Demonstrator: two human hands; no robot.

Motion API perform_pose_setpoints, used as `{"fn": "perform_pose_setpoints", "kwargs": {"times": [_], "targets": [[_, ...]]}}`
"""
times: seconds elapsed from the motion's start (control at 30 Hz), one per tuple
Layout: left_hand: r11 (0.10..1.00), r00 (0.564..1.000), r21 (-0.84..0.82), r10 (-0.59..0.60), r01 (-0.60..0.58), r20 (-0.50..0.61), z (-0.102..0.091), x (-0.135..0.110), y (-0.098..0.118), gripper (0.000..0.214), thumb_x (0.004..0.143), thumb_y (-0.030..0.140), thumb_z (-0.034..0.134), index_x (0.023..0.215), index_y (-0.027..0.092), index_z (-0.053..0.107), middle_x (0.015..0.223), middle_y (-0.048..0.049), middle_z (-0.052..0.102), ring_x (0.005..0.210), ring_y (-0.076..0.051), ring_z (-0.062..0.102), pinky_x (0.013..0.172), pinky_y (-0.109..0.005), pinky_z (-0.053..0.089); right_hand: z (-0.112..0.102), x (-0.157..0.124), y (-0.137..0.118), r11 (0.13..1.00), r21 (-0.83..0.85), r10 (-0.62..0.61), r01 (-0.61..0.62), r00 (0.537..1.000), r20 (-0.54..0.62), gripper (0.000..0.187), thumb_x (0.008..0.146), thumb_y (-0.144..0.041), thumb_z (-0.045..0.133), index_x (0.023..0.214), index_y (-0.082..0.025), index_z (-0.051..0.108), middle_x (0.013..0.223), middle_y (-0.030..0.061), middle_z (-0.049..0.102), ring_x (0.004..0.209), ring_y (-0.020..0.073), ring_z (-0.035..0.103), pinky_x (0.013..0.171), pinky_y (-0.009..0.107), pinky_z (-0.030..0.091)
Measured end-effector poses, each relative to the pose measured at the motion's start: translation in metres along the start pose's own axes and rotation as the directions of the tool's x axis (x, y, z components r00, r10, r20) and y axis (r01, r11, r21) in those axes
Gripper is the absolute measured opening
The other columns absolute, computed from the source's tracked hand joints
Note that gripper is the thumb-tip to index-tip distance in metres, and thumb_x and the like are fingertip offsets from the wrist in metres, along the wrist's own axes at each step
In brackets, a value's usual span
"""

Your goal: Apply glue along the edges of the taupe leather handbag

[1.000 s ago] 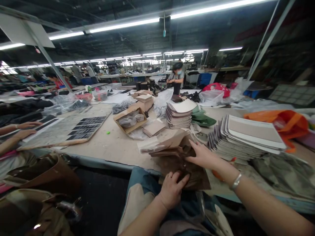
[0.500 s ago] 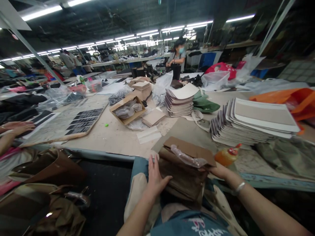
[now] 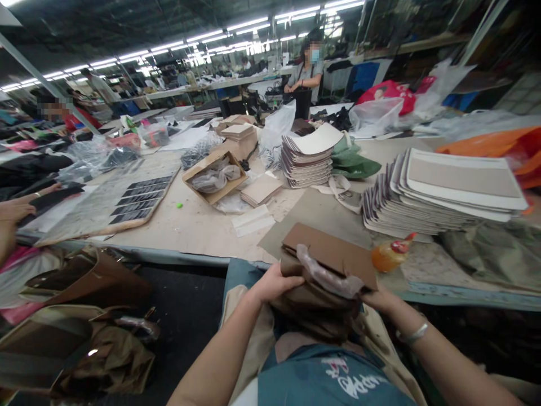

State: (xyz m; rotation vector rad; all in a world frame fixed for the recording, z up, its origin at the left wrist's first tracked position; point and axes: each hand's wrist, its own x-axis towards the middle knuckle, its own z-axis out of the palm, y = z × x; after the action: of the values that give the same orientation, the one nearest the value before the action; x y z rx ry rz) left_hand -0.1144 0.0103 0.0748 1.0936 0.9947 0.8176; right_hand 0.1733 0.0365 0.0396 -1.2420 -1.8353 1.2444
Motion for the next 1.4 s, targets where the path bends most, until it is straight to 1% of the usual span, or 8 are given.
{"fn": "perform_pose_setpoints", "kwargs": {"times": [0.23,0.37,0.5,0.63,0.87,1.0,1.1,1.4], "targets": [[0.821,0.955,-0.552,-0.262,0.145,-0.138,0.034,-0.064,-0.008,0.041,0.057,0.014,0.073,0.098,0.013,0.067,0.091,-0.0088,0.072,0.089,-0.027,0.066,0.079,-0.033,0.051,0.006,-0.058,-0.025,0.979,0.059,0.162,-0.195,0.92,0.358,0.052,0.061,-0.042,0.07,0.108,-0.02,0.069,0.109,0.0105,0.067,0.112,0.037,0.055,0.1,0.048,0.041],[0.667,0.853,-0.745,-0.4,0.02,-0.335,0.048,-0.061,-0.026,0.042,0.057,0.017,0.072,0.098,0.016,0.064,0.084,-0.0082,0.072,0.083,-0.026,0.068,0.075,-0.037,0.053,0.031,-0.074,-0.01,0.904,0.351,0.153,-0.244,0.951,0.269,0.069,0.063,-0.055,0.062,0.124,-0.022,0.058,0.126,0.0116,0.058,0.12,0.0351,0.05,0.097,0.043,0.044],[0.562,0.91,-0.826,-0.363,0.04,-0.202,0.065,-0.053,-0.036,0.04,0.065,0.027,0.073,0.101,0.014,0.064,0.087,-0.0127,0.072,0.088,-0.029,0.067,0.08,-0.041,0.052,0.068,-0.064,-0.014,0.943,0.221,0.251,-0.248,0.968,0.015,0.08,0.051,-0.049,0.075,0.123,-0.023,0.054,0.12,0.0111,0.062,0.115,0.0373,0.053,0.095,0.046,0.046],[0.639,0.929,-0.763,-0.332,0.095,-0.162,0.071,-0.048,-0.034,0.041,0.064,0.031,0.075,0.099,0.011,0.065,0.087,-0.0144,0.071,0.088,-0.031,0.066,0.083,-0.043,0.05,0.086,-0.041,-0.025,0.885,0.361,0.361,-0.295,0.923,-0.133,0.073,0.056,-0.041,0.077,0.122,-0.023,0.052,0.112,0.0078,0.066,0.107,0.0316,0.059,0.094,0.043,0.048],[0.987,0.819,-0.145,-0.139,0.07,-0.556,0.032,-0.105,-0.022,0.071,0.068,0.04,0.075,0.13,0.018,0.049,0.099,-0.0093,0.066,0.079,-0.02,0.063,0.073,-0.031,0.049,0.079,-0.026,-0.016,0.715,0.655,0.412,-0.244,0.904,-0.113,0.055,0.061,-0.027,0.076,0.113,-0.025,0.058,0.113,0.0009,0.066,0.111,0.0243,0.058,0.09,0.033,0.051],[0.861,0.901,-0.377,-0.414,0.34,-0.132,0.011,-0.128,-0.025,0.088,0.072,0.059,0.064,0.145,0.026,0.027,0.106,-0.0131,0.065,0.068,-0.023,0.067,0.06,-0.033,0.05,0.08,-0.025,-0.022,0.659,0.676,0.454,-0.329,0.891,-0.009,0.053,0.059,-0.021,0.073,0.11,-0.022,0.059,0.104,0.0012,0.069,0.106,0.0243,0.061,0.087,0.031,0.053],[0.659,0.926,-0.667,-0.354,0.347,0.132,0.009,-0.11,-0.036,0.068,0.078,0.057,0.058,0.133,0.019,0.045,0.108,-0.0142,0.066,0.084,-0.029,0.068,0.068,-0.04,0.053,0.082,-0.025,-0.026,0.628,0.676,0.464,-0.385,0.883,0.071,0.056,0.057,-0.017,0.071,0.111,-0.023,0.058,0.102,0.0007,0.07,0.101,0.0241,0.064,0.08,0.031,0.055],[0.437,0.926,-0.875,-0.376,0.21,0.034,0.034,-0.053,-0.052,0.026,0.068,0.017,0.068,0.093,0.009,0.064,0.083,-0.0105,0.071,0.074,-0.024,0.068,0.074,-0.04,0.054,0.066,-0.027,-0.016,0.622,0.645,0.481,-0.443,0.867,0.132,0.051,0.059,-0.019,0.062,0.11,-0.02,0.058,0.103,0.0034,0.07,0.093,0.0251,0.067,0.076,0.034,0.056]]}}
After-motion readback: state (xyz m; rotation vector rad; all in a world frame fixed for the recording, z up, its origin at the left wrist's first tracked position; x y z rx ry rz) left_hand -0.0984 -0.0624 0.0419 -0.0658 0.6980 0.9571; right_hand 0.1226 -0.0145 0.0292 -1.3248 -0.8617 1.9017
